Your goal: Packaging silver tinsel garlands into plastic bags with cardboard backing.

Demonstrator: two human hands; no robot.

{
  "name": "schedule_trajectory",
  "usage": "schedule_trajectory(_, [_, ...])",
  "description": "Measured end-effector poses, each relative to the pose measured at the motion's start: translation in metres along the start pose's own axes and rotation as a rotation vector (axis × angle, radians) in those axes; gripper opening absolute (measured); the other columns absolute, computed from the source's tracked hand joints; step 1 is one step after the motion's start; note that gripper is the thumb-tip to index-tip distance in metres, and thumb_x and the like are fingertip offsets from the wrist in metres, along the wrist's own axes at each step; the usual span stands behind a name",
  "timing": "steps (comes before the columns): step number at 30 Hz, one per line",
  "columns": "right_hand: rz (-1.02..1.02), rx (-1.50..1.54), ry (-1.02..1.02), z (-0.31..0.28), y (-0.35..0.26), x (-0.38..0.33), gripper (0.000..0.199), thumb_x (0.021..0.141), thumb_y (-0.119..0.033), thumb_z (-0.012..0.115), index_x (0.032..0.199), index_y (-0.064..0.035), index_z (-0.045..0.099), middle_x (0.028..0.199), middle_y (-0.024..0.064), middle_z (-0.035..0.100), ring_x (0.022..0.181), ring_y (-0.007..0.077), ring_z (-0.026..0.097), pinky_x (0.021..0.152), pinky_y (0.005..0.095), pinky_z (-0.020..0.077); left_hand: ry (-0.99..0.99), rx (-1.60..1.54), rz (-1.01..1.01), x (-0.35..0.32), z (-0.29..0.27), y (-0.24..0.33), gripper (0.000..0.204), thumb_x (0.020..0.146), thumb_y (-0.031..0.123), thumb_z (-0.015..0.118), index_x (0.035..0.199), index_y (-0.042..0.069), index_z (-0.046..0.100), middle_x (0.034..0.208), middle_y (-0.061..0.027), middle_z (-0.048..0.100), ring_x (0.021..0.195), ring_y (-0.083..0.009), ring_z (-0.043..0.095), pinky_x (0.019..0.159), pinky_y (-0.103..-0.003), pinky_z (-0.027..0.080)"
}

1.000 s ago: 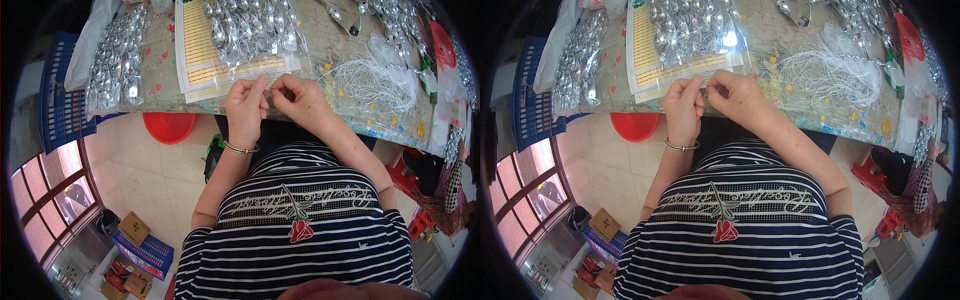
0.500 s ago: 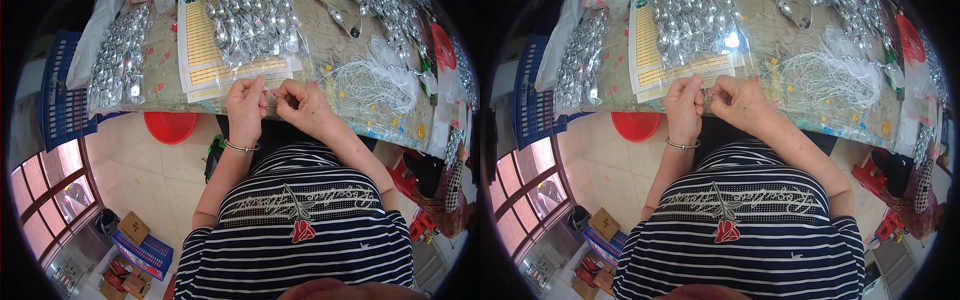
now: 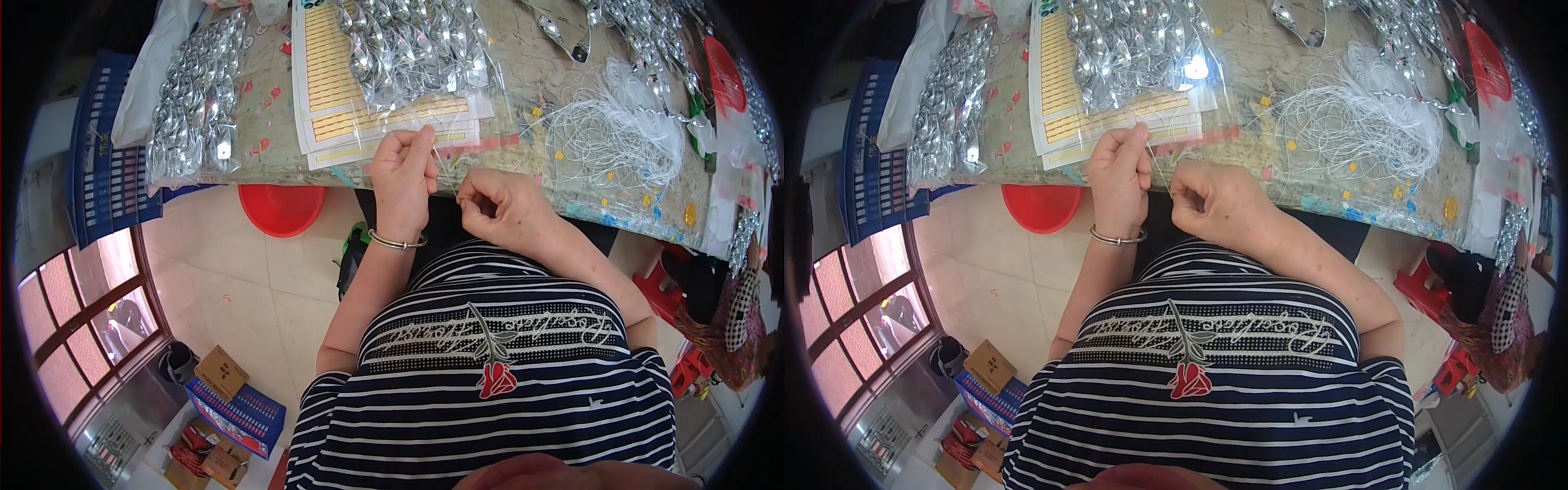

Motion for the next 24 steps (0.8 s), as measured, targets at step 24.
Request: schedule_trajectory(24, [0.226, 0.475, 0.019, 0.006, 0.036, 0.014, 0.011, 0.095, -0.015, 0.057, 0.096, -0.0047, 0.061, 0.077, -0.0010, 0.061, 0.069, 0.0039, 0.057, 0.063, 0.0191, 0.0438, -0.135, -0.008, -0.098, -0.008, 0.005, -0.002, 0.024, 0.099, 0.027, 0.053, 0.090, 0.006, 0.060, 0.059, 0.0017, 0.052, 0.043, -0.0025, 0.042, 0.038, -0.016, 0.029])
Point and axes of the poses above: each hand's wrist, its own x-axis towards the middle knuckle, its own z-axis out of the palm, y = z × x, the point moved 9 cm from there along x, towards the middle knuckle
